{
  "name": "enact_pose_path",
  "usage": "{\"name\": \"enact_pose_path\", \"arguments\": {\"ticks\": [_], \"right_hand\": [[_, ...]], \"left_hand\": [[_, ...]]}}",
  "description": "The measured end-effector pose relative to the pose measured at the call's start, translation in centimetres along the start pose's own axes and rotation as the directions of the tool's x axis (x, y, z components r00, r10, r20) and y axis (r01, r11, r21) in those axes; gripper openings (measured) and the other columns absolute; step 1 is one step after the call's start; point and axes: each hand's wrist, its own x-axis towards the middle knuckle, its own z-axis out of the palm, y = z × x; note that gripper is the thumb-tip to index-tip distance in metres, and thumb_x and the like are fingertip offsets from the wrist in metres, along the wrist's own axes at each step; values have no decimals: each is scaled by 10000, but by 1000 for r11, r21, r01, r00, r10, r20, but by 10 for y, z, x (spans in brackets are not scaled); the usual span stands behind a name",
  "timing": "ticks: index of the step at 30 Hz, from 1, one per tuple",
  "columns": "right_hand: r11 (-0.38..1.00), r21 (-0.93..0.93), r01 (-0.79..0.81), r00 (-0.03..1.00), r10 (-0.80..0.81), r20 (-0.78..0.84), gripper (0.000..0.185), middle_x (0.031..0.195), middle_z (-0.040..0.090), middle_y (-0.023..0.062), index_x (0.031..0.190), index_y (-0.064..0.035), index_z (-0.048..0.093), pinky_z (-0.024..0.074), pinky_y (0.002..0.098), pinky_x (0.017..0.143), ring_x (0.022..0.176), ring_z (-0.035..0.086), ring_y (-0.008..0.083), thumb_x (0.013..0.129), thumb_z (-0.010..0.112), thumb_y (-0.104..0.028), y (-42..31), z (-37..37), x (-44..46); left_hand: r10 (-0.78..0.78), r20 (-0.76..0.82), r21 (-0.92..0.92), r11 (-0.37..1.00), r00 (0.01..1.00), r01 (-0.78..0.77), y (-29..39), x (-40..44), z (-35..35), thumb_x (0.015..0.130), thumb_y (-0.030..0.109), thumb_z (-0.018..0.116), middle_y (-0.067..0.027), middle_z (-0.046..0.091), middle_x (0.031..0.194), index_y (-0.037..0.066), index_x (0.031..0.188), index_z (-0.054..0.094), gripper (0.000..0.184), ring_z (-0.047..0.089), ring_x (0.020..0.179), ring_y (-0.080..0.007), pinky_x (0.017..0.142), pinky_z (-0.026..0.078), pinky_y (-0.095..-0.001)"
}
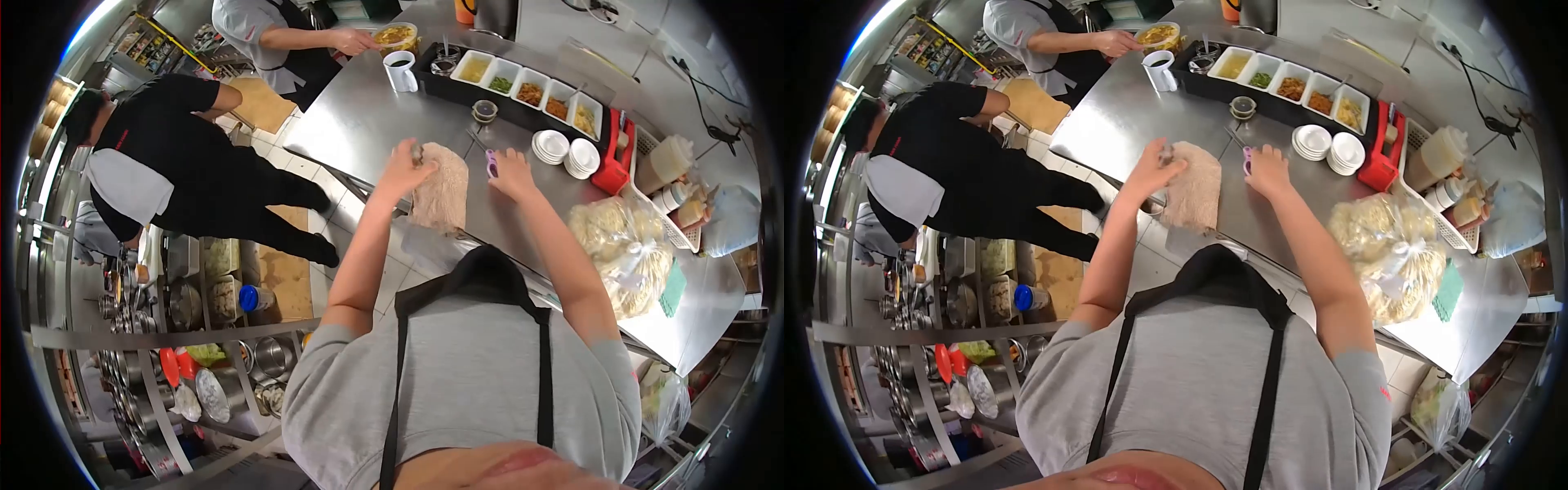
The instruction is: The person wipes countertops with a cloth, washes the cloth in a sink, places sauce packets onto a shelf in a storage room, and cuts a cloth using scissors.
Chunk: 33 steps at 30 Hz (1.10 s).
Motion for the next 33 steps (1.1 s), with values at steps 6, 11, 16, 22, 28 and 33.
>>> {"name": "enact_pose_path", "arguments": {"ticks": [6,11,16,22,28,33], "right_hand": [[791,571,-220,966,93,243,416,880,564,105,1008,-61,558,475,327,688,807,555,203,646,705,-202,-4,-58,-2],[341,910,-237,970,37,239,269,832,581,30,957,-56,584,459,214,618,730,543,93,746,671,-198,22,-126,19],[801,599,-7,930,226,-291,324,704,587,44,863,-28,671,429,267,656,669,521,119,772,613,-333,28,-217,81],[998,-60,-23,878,-9,-479,329,736,619,163,820,-28,660,459,344,681,717,597,256,734,589,-337,67,-230,183],[981,-90,-171,952,141,-271,234,772,624,162,762,-18,617,474,380,705,772,609,284,727,597,-248,91,-212,249],[906,-330,-264,824,34,-565,277,983,578,148,959,-53,554,473,390,758,934,558,288,731,619,-196,97,-188,265]], "left_hand": [[223,241,688,647,945,-328,-53,6,44,837,430,464,-228,289,1343,-18,1270,342,635,230,1274,-371,1026,200,-476],[319,223,665,641,921,-383,-65,18,50,859,455,402,-214,247,1379,-5,1307,309,649,168,1307,-354,1050,128,-479],[327,246,642,650,913,-406,-61,35,50,851,454,430,-214,241,1383,0,1309,313,655,171,1308,-355,1051,132,-475],[369,230,585,687,900,-431,-67,40,48,829,411,469,-231,265,1364,-28,1290,318,654,191,1291,-384,1041,148,-498],[377,268,519,719,887,-462,-72,43,39,802,437,481,-226,250,1374,-36,1301,305,710,178,1302,-363,1048,115,-502],[348,-331,146,937,877,-316,-72,70,-18,798,174,572,-188,528,1085,6,1084,536,333,476,1055,-306,901,359,-374]]}}
